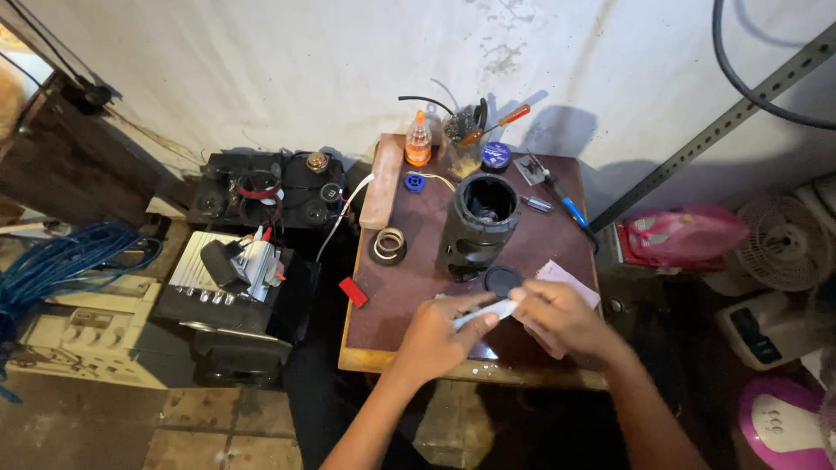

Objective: Applying glue to the inner rim of a speaker housing and cleaning the excess adhesive.

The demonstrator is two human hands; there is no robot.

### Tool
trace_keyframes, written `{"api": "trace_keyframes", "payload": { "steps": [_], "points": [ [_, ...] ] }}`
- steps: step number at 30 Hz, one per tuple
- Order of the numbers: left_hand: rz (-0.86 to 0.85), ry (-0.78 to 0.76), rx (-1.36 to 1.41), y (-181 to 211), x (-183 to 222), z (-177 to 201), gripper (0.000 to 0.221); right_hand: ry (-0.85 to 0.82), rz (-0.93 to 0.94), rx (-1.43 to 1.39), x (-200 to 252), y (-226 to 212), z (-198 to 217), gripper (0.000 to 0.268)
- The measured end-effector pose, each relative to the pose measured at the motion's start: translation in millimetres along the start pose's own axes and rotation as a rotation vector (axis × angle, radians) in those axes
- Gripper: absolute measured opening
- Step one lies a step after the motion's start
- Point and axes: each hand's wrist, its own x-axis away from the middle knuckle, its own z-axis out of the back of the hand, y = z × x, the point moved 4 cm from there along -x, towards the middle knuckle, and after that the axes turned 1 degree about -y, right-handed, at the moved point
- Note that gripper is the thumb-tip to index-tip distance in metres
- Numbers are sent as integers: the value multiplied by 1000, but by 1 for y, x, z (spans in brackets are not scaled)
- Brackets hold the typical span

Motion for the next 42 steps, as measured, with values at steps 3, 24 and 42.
{"api": "trace_keyframes", "payload": {
  "steps": [3,24,42],
  "points": [
    [-12,243,-66,-25,3,11,22,325,-144,210,25,-39,40,18],
    [4,601,-335,-90,18,16,17,478,-236,863,-45,12,39,24],
    [-76,613,-376,-84,20,14,18,567,-76,395,-34,50,26,20]
  ]
}}
